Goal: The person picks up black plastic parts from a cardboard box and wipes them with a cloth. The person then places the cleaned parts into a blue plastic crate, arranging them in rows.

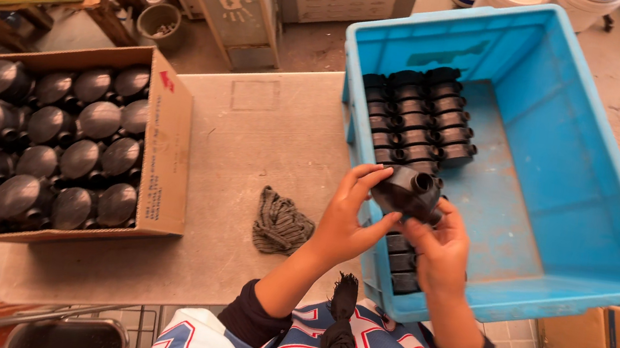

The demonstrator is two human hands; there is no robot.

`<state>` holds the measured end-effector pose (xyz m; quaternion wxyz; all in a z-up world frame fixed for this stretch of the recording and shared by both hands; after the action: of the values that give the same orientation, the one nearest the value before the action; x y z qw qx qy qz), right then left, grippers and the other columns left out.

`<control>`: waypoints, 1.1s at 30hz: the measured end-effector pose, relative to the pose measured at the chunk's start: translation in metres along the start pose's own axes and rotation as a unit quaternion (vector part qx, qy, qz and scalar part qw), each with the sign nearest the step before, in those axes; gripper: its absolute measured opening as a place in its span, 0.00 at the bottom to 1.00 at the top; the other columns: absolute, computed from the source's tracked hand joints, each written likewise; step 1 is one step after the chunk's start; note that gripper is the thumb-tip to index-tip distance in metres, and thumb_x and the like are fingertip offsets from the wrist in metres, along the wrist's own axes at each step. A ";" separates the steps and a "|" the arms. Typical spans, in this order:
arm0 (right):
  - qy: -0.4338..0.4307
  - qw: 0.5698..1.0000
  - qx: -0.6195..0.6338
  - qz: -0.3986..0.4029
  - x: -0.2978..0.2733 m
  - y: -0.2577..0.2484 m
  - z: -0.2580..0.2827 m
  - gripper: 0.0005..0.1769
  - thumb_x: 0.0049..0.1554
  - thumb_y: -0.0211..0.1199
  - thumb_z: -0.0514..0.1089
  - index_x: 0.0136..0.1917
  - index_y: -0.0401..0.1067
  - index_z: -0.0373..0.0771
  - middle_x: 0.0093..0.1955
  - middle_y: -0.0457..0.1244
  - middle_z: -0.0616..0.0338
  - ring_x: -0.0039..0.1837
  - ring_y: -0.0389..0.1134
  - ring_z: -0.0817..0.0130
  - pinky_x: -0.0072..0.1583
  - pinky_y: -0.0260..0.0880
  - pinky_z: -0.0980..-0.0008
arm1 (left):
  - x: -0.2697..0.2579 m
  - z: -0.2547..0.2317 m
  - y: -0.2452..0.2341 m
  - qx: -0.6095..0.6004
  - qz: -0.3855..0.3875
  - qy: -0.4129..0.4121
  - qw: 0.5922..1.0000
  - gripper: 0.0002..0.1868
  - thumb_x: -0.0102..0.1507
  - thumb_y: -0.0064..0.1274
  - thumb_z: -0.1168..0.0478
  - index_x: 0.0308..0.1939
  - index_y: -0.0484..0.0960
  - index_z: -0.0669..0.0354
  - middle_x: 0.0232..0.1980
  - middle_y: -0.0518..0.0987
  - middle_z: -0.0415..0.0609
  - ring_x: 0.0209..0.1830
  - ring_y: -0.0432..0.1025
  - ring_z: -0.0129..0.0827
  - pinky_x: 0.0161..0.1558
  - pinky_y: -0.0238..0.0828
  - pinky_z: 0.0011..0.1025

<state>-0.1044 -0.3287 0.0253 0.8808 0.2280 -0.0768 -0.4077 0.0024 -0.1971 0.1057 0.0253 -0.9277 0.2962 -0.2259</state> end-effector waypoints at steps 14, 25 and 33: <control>0.136 0.898 -0.418 -0.032 0.152 -0.134 0.044 0.29 0.47 0.68 0.28 0.60 0.72 0.48 0.63 0.58 0.40 0.60 0.64 0.41 0.48 0.73 0.51 | 0.028 0.106 0.226 -0.168 0.112 -0.542 0.816 0.52 0.53 0.55 0.59 0.75 0.42 0.64 0.73 0.48 0.74 0.72 0.50 0.61 0.55 0.67 0.48; 0.242 0.853 -0.459 0.046 0.192 -0.142 -0.008 0.23 0.48 0.65 0.27 0.55 0.75 0.44 0.61 0.63 0.44 0.59 0.66 0.45 0.52 0.74 0.61 | 0.020 0.125 0.250 -0.200 0.108 -0.551 0.803 0.46 0.65 0.41 0.63 0.73 0.23 0.68 0.75 0.32 0.76 0.75 0.35 0.65 0.68 0.46 0.59; 0.233 0.885 -0.400 0.047 0.208 -0.140 -0.023 0.23 0.51 0.64 0.28 0.60 0.68 0.38 0.59 0.61 0.39 0.57 0.66 0.43 0.52 0.75 0.58 | 0.036 0.118 0.245 -0.238 0.085 -0.536 0.806 0.46 0.66 0.40 0.61 0.74 0.22 0.65 0.76 0.29 0.70 0.77 0.29 0.59 0.70 0.37 0.59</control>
<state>-0.0568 -0.5564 -0.0702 0.9079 -0.0589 0.2894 -0.2976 -0.0516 -0.4294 -0.0300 -0.0220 -0.8491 0.3580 0.3878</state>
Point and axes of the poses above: each hand's wrist, its own x-axis towards the middle knuckle, its own y-axis out of the palm, z = x × y, the point moved 7 cm from there along x, towards the middle knuckle
